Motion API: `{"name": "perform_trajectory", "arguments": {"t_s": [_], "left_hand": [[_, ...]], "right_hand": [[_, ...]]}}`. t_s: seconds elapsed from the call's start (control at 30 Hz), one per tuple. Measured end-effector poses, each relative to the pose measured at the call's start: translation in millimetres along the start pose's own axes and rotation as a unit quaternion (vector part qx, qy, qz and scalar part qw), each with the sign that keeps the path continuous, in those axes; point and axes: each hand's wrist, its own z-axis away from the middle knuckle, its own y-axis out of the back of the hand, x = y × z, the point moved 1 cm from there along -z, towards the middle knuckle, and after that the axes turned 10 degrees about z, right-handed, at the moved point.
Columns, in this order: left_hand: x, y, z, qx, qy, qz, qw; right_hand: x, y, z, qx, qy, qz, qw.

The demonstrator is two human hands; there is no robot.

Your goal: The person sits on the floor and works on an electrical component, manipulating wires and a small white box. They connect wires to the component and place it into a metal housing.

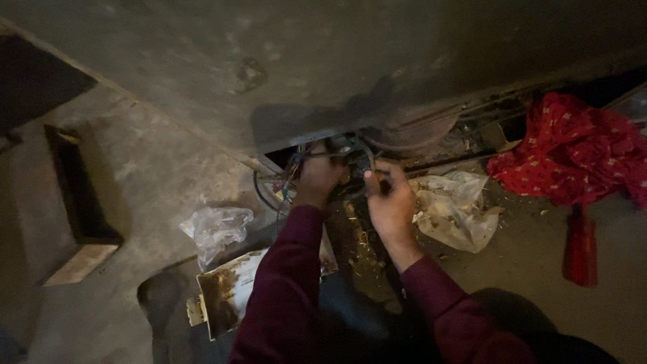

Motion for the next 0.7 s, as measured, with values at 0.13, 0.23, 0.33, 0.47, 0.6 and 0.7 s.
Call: {"name": "perform_trajectory", "arguments": {"t_s": [0.13,0.23,0.33,0.47,0.6,0.7], "left_hand": [[21.0,6.7,2.6,-0.027,0.030,0.004,0.999],[21.9,11.1,2.7,-0.031,0.069,-0.017,0.997],[12.6,7.6,5.4,-0.045,0.122,-0.046,0.990],[-6.6,-2.1,-3.7,-0.032,-0.008,-0.091,0.995],[-31.6,-12.2,-12.2,-0.013,-0.083,-0.076,0.994],[-34.8,-16.3,-16.5,-0.016,-0.056,-0.077,0.995]], "right_hand": [[-1.8,0.4,1.0,-0.039,-0.059,-0.004,0.997],[-3.0,-2.9,3.7,-0.028,-0.050,0.013,0.998],[-6.8,-0.3,6.6,0.035,0.090,0.059,0.994],[-14.0,3.8,5.3,-0.044,-0.062,0.100,0.992],[-15.9,2.4,3.1,-0.036,-0.096,0.093,0.990],[-10.2,3.2,1.5,-0.015,-0.046,0.050,0.998]]}}
